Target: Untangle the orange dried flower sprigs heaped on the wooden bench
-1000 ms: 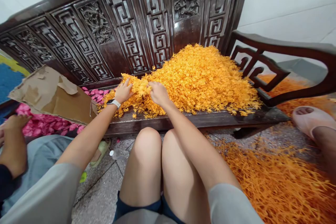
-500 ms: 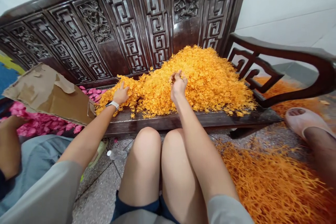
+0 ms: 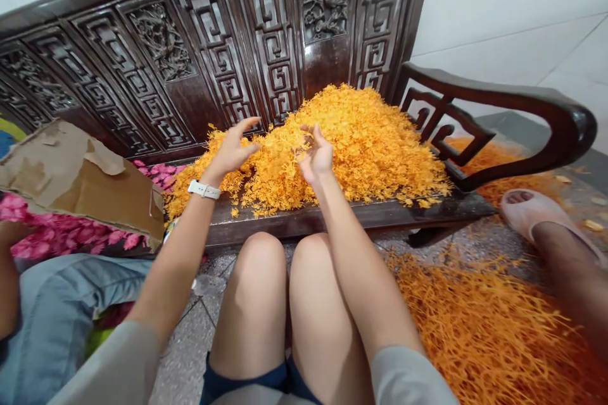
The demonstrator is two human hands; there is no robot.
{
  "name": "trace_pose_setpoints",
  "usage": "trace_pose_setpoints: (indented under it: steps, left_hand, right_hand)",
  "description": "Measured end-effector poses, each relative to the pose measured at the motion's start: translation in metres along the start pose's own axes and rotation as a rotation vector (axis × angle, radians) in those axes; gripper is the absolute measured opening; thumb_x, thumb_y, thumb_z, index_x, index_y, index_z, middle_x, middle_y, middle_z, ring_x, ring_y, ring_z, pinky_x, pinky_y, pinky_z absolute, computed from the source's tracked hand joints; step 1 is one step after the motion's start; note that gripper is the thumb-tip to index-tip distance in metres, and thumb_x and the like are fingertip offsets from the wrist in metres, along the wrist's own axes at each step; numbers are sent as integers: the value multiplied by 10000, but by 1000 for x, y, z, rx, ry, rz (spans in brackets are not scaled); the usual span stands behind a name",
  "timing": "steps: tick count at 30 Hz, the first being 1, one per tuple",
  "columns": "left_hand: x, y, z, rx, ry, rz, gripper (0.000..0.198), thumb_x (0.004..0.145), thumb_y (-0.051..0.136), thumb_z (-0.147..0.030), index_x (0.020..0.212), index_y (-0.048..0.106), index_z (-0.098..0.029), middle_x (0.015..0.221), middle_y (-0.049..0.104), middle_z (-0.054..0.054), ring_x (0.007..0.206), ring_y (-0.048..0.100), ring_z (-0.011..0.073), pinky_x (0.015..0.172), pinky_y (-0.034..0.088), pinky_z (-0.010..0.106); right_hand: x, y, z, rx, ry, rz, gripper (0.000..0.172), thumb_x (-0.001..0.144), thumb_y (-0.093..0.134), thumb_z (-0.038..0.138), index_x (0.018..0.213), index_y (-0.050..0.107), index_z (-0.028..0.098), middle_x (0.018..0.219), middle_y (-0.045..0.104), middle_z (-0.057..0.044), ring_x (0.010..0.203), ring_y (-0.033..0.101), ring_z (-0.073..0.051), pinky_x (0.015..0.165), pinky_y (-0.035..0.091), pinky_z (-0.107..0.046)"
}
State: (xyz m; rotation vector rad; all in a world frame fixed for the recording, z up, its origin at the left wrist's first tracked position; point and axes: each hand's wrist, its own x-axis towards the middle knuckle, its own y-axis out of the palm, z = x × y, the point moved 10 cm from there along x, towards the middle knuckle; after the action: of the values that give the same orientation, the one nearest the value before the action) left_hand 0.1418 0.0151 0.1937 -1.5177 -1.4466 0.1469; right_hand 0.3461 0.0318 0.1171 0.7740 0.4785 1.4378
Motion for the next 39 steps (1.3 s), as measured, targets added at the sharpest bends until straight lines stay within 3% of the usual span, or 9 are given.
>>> trace_pose_setpoints:
  steps: [3,7,9,14,20,25,31,35,39]
  left_hand:
    - [5,35,-43,-298,115,125,652,788,823,-261,1416,651,-221,1484,652,141,1354,604,310,1141,466,474]
    - [10,42,-31,-458,-35,-110,88,902,728,-258,911,775,-184,1000,789,104,969,712,238,936,542,418]
    - [7,41,-13,-607,-162,-251,190,965,681,-302,821,736,-190,908,769,86,858,694,201,848,552,372]
    - [-26,53,33,-934,-573,-499,336,968,685,-560,918,695,-228,962,748,72,756,680,151,697,531,289]
    - [-47,54,44,-1131,-508,-570,483,889,707,-692,1006,726,-224,954,723,51,704,623,112,642,501,250]
    - [-59,55,59,-1038,-589,-695,587,859,660,-777,1024,725,-218,937,734,70,707,616,119,616,485,242]
    - [-65,55,73,-956,-639,-826,655,852,580,-858,1044,712,-245,944,712,74,784,650,165,701,527,303]
    - [-63,56,78,-939,-651,-814,615,857,618,-829,1014,699,-240,977,704,93,839,661,180,682,520,301]
    - [-55,62,71,-948,-655,-662,553,831,733,-746,974,682,-214,999,703,105,873,669,195,694,507,309]
  right_hand:
    - [-2,13,-15,-10,78,49,408,841,750,642,929,707,246,834,672,-4,719,575,-141,647,499,-295]
    - [-3,14,-26,-13,132,40,341,876,748,572,851,687,237,765,652,3,658,550,-128,627,491,-287]
    - [-2,10,-31,13,152,20,303,879,778,518,837,690,231,697,597,24,606,499,-105,606,474,-263]
    - [-2,7,-39,-38,150,30,310,858,821,514,848,717,222,701,564,33,604,473,-85,594,448,-237]
    - [-6,18,-50,-111,147,56,354,799,861,548,874,719,233,749,605,23,649,509,-98,653,473,-267]
    - [-10,22,-68,-160,267,-2,452,725,882,616,905,693,246,802,656,4,677,553,-116,628,453,-285]
    - [-13,17,-88,-336,429,5,666,824,563,888,833,669,231,802,683,-56,709,580,-157,637,447,-316]
    - [-9,27,-81,-518,241,112,535,758,786,743,775,632,230,777,624,-12,700,518,-135,650,403,-301]
    - [-6,37,-68,-606,-25,175,471,763,844,595,689,566,222,714,531,28,711,485,-128,719,403,-305]
